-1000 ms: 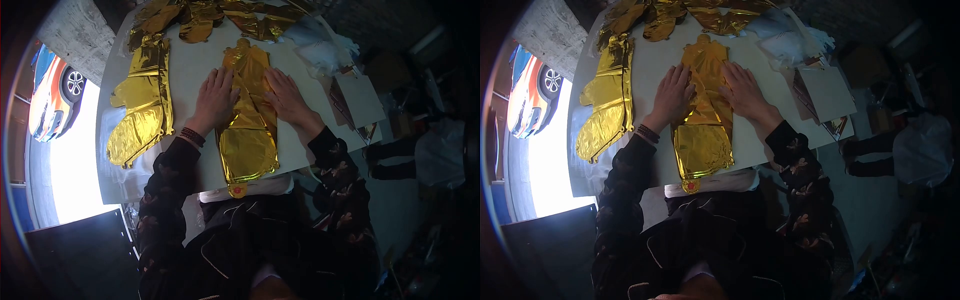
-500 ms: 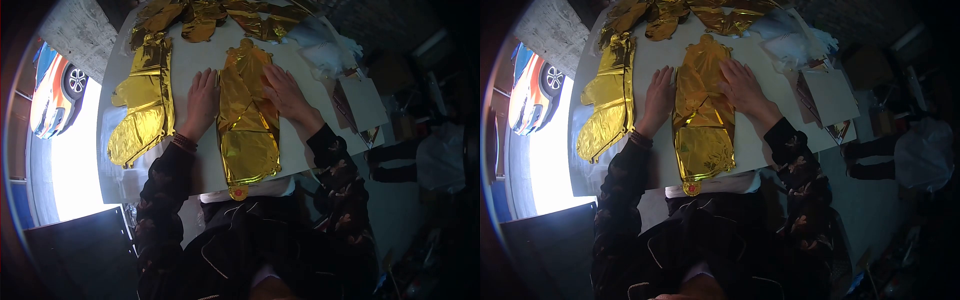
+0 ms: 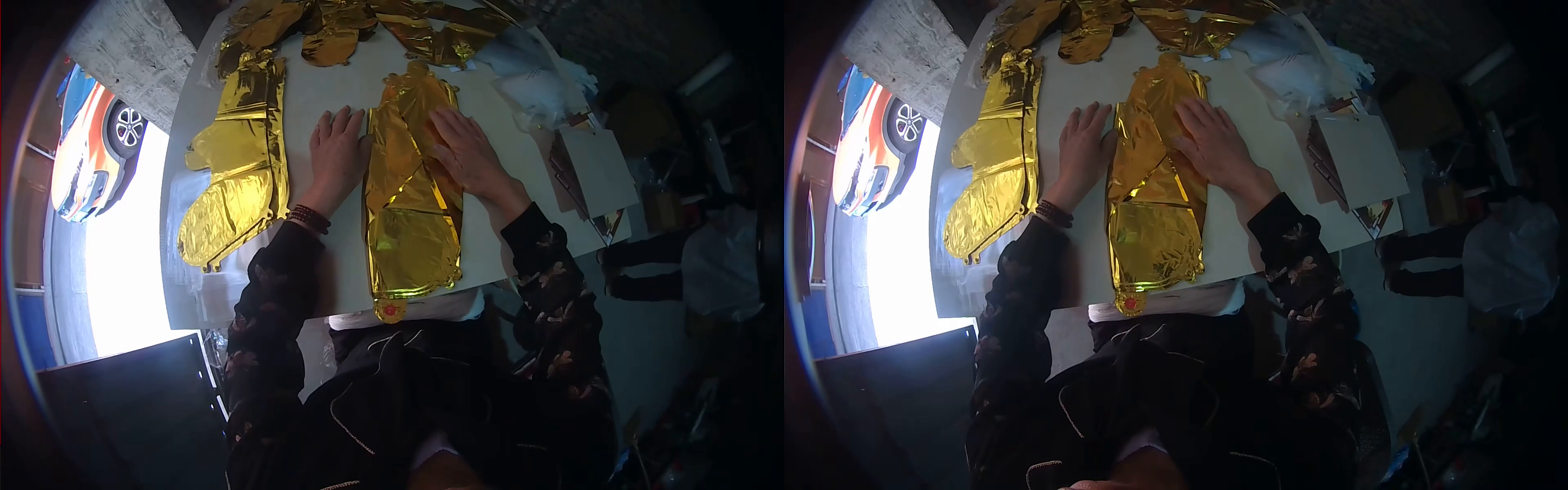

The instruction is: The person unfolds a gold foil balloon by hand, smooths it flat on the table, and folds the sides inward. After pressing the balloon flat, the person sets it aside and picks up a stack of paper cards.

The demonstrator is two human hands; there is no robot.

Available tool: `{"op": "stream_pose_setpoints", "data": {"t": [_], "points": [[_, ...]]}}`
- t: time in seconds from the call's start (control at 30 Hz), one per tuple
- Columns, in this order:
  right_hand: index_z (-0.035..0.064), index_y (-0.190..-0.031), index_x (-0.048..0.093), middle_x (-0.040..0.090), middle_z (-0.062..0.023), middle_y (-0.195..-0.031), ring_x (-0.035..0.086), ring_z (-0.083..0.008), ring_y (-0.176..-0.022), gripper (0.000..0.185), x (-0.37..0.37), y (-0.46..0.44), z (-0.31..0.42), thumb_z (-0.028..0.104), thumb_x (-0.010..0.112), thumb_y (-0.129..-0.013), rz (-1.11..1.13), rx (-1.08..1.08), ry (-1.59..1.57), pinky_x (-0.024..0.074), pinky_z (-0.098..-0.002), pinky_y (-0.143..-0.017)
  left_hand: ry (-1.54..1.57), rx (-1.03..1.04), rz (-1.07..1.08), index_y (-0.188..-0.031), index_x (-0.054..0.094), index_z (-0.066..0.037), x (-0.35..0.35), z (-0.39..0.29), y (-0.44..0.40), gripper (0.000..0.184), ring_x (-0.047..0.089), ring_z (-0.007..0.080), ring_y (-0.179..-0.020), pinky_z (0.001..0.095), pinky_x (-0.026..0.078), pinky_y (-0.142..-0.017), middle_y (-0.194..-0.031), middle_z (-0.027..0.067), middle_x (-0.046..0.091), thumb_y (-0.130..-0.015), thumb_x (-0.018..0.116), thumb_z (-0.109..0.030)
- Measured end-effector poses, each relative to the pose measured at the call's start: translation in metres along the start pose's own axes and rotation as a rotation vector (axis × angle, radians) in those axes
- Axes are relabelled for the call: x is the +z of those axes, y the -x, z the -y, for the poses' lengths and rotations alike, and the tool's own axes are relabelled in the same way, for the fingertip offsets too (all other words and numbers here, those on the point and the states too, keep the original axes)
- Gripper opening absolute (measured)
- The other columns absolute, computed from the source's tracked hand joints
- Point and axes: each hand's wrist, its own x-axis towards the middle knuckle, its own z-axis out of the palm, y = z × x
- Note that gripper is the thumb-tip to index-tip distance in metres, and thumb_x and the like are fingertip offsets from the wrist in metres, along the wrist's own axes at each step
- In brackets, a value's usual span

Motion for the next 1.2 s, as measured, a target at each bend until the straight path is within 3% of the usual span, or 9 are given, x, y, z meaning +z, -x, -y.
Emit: {"op": "stream_pose_setpoints", "data": {"t": [0.17,0.37,0.47,0.57,0.77,0.97,1.2], "points": [[0.0045,-0.156,0.037,0.038,-0.0184,-0.160,0.030,-0.0347,-0.151,0.064,-0.001,0.000,0.004,0.041,0.051,-0.105,0.034,0.000,0.045,0.0233,-0.0527,-0.123,0.005,-0.001,0.072,-0.146,0.052,-0.017,0.004,-0.001,-0.008,0.052,0.039,0.0419,-0.144,0.0524,0.030,-0.119,-0.152,0.0137,0.049,-0.098,0.062,-0.032],[0.0049,-0.157,0.034,0.035,-0.0183,-0.162,0.028,-0.0347,-0.153,0.066,-0.002,0.000,0.005,0.041,0.051,-0.105,-0.003,0.013,-0.008,0.0216,-0.0522,-0.124,-0.164,0.029,0.041,-0.146,0.050,-0.010,0.005,-0.015,-0.011,0.053,0.034,0.0441,-0.146,0.0527,0.028,-0.119,-0.156,0.0149,0.044,-0.102,0.056,-0.037],[0.0050,-0.158,0.033,0.034,-0.0182,-0.163,0.027,-0.0346,-0.153,0.067,-0.003,0.000,0.004,0.042,0.051,-0.105,0.011,0.013,-0.008,0.0210,-0.0520,-0.125,-0.077,0.032,0.031,-0.145,0.050,-0.007,0.011,-0.007,-0.017,0.051,0.035,0.0445,-0.145,0.0541,0.030,-0.118,-0.155,0.0158,0.045,-0.103,0.054,-0.035],[0.0053,-0.158,0.033,0.034,-0.0181,-0.163,0.027,-0.0343,-0.154,0.066,-0.001,0.001,0.002,0.042,0.050,-0.105,0.004,0.016,-0.015,0.0209,-0.0521,-0.125,0.314,-0.002,-0.021,-0.144,0.051,-0.006,0.007,0.006,-0.020,0.049,0.036,0.0441,-0.145,0.0553,0.031,-0.117,-0.154,0.0169,0.046,-0.104,0.052,-0.034],[0.0058,-0.158,0.034,0.035,-0.0177,-0.163,0.026,-0.0341,-0.154,0.066,0.000,-0.001,0.005,0.042,0.049,-0.106,0.009,0.028,0.008,0.0198,-0.0528,-0.125,-0.084,0.212,0.070,-0.150,0.046,-0.009,-0.010,-0.012,0.009,0.050,0.033,0.0462,-0.147,0.0552,0.030,-0.119,-0.157,0.0140,0.044,-0.105,0.049,-0.032],[0.0065,-0.158,0.034,0.034,-0.0171,-0.164,0.025,-0.0335,-0.155,0.066,0.000,-0.001,0.005,0.043,0.048,-0.106,0.017,0.038,0.001,0.0182,-0.0529,-0.125,-0.111,0.159,0.156,-0.153,0.043,-0.011,-0.010,-0.020,0.000,0.055,0.029,0.0440,-0.150,0.0575,0.026,-0.119,-0.161,0.0116,0.040,-0.105,0.050,-0.037],[0.0078,-0.157,0.037,0.035,-0.0163,-0.163,0.026,-0.0325,-0.154,0.065,0.004,-0.001,0.006,0.045,0.048,-0.106,0.047,0.055,0.095,0.0188,-0.0530,-0.125,-0.058,0.124,0.043,-0.152,0.044,-0.013,-0.004,-0.024,-0.002,0.060,0.031,0.0422,-0.149,0.0557,0.029,-0.119,-0.160,0.0114,0.039,-0.100,0.061,-0.037]]}}
